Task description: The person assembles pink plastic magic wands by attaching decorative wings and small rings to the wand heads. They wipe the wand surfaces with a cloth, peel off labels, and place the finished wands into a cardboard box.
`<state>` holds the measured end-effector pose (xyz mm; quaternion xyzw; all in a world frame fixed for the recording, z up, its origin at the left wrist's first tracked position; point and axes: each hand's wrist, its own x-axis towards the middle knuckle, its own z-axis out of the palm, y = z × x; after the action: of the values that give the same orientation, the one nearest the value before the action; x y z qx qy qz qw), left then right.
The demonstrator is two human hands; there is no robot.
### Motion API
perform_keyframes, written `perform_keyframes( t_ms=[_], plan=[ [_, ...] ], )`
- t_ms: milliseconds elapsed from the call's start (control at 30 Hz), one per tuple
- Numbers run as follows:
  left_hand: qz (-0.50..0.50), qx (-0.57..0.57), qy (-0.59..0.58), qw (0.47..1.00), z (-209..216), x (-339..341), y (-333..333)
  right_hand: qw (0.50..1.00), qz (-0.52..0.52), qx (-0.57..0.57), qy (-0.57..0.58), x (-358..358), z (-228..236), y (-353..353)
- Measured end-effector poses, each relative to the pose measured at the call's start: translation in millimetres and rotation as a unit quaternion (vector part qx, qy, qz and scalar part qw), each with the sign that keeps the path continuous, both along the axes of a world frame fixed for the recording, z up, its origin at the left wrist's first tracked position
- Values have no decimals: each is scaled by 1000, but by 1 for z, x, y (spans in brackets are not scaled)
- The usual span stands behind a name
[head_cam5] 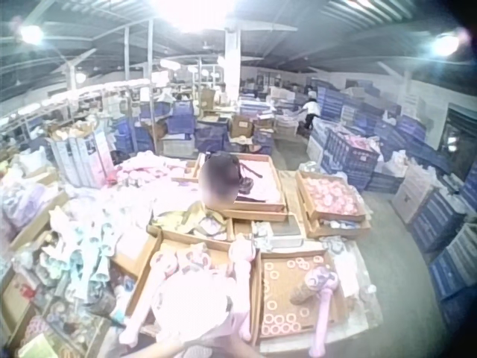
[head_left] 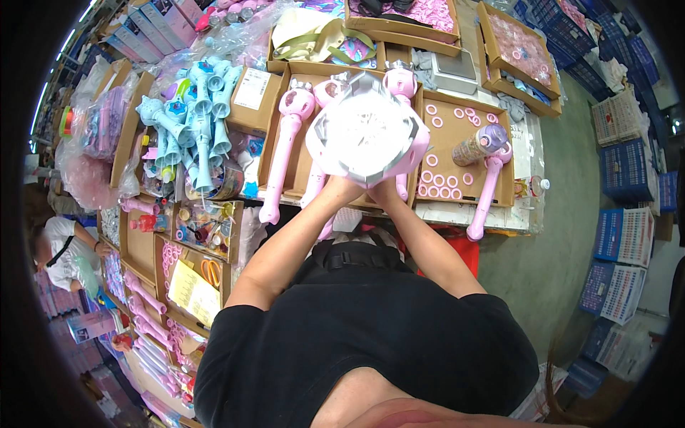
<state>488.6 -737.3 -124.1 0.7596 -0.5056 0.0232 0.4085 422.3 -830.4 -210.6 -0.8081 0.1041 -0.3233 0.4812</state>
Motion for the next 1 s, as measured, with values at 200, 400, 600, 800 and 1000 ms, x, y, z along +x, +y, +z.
perform_keyframes(
  t_ms=[200,400,600,800,1000],
  plan=[
    [-35,-153,558,815,78,19,7,909,293,270,125,-18,93,14],
    [-238,-354,740,520,95,59,7,660,446,590,130,-26,163,25],
    [141,-302,543,771,100,77,19,932,233,241,137,-38,165,27],
    [-156,-433,632,624,101,77,30,761,333,549,87,-40,149,24],
    [-151,-430,611,647,110,60,26,689,388,608,75,-42,143,27]
  ],
)
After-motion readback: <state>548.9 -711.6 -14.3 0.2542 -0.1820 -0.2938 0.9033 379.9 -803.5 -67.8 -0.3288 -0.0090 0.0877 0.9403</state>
